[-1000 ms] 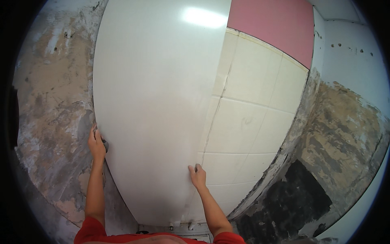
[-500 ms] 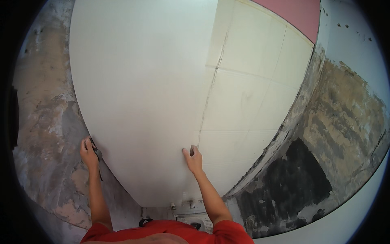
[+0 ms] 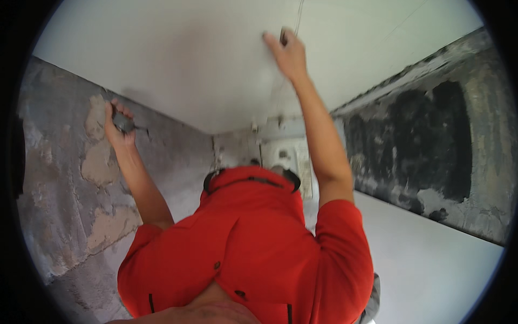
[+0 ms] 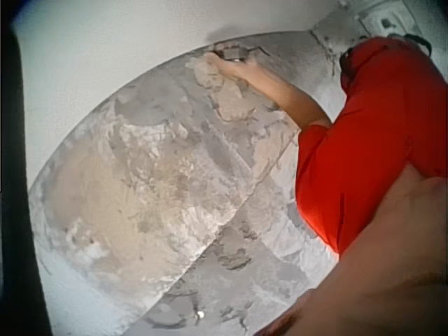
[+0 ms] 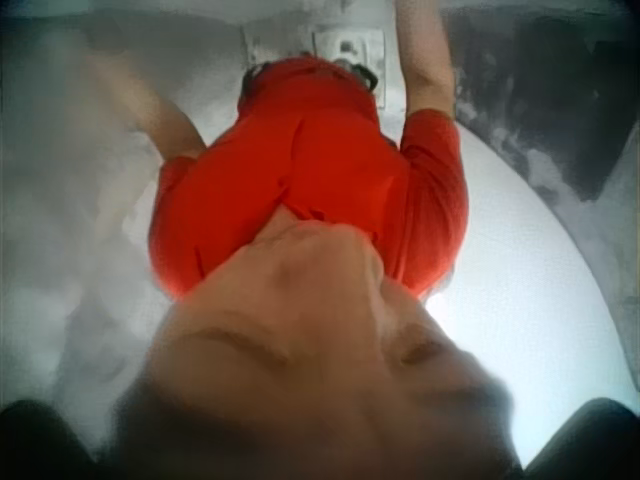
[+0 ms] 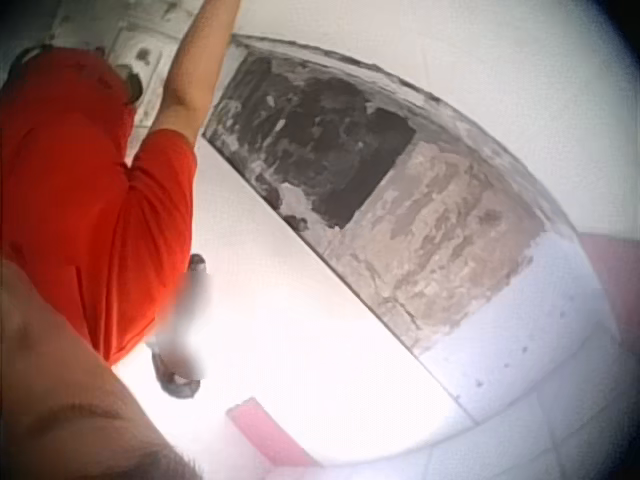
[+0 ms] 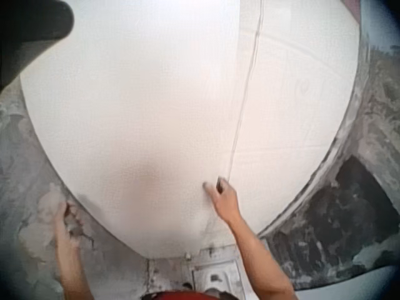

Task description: The person measures and marks a wall, then uses a hammer to remove old plaster and debris. They handle a large white wall panel, positioning it against the wall, and use a tape measure and pencil to mark dimensions. The person also moves a stepladder and continues measuring and preparing the wall surface.

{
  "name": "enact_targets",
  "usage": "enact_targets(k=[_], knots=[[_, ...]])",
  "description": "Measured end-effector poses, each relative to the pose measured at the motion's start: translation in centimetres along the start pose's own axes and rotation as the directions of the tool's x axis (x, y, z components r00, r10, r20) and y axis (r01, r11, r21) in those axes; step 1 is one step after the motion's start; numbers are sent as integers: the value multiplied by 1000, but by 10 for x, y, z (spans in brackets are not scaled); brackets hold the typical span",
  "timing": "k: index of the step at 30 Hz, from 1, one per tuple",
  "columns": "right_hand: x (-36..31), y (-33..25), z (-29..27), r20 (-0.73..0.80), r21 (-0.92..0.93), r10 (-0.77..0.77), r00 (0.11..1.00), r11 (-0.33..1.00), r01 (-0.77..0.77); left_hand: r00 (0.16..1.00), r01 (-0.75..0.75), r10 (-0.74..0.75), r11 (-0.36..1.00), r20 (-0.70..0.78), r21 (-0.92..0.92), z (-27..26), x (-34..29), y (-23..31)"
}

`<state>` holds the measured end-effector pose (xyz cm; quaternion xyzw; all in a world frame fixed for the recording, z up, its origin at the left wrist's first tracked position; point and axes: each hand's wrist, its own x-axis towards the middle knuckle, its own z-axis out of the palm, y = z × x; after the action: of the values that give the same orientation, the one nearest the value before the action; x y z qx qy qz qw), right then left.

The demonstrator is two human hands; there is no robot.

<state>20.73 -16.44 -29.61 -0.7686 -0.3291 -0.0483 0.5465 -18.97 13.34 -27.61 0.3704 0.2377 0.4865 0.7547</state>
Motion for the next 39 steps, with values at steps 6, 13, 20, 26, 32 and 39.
enact_targets(k=[6,13,20,26,32,39], knots=[[2,16,34,45,324,176,983,929,-181,931,-224,340,821,-134,525,0,1,-27],[-17,18,63,-231,591,137,963,806,28,792,-247,610,339,-13,908,33,0,-41],[-24,18,67,-309,624,137,941,776,92,756,-262,655,303,0,916,27,9,-27],[-17,17,64,-371,617,141,918,776,130,779,-255,624,391,-51,884,48,5,-14],[-28,12,51,-353,644,167,920,757,110,806,-305,581,569,-111,764,33,28,-10],[-5,42,29,-402,625,148,904,766,152,862,-411,506,732,-29,543,46,41,-24]])
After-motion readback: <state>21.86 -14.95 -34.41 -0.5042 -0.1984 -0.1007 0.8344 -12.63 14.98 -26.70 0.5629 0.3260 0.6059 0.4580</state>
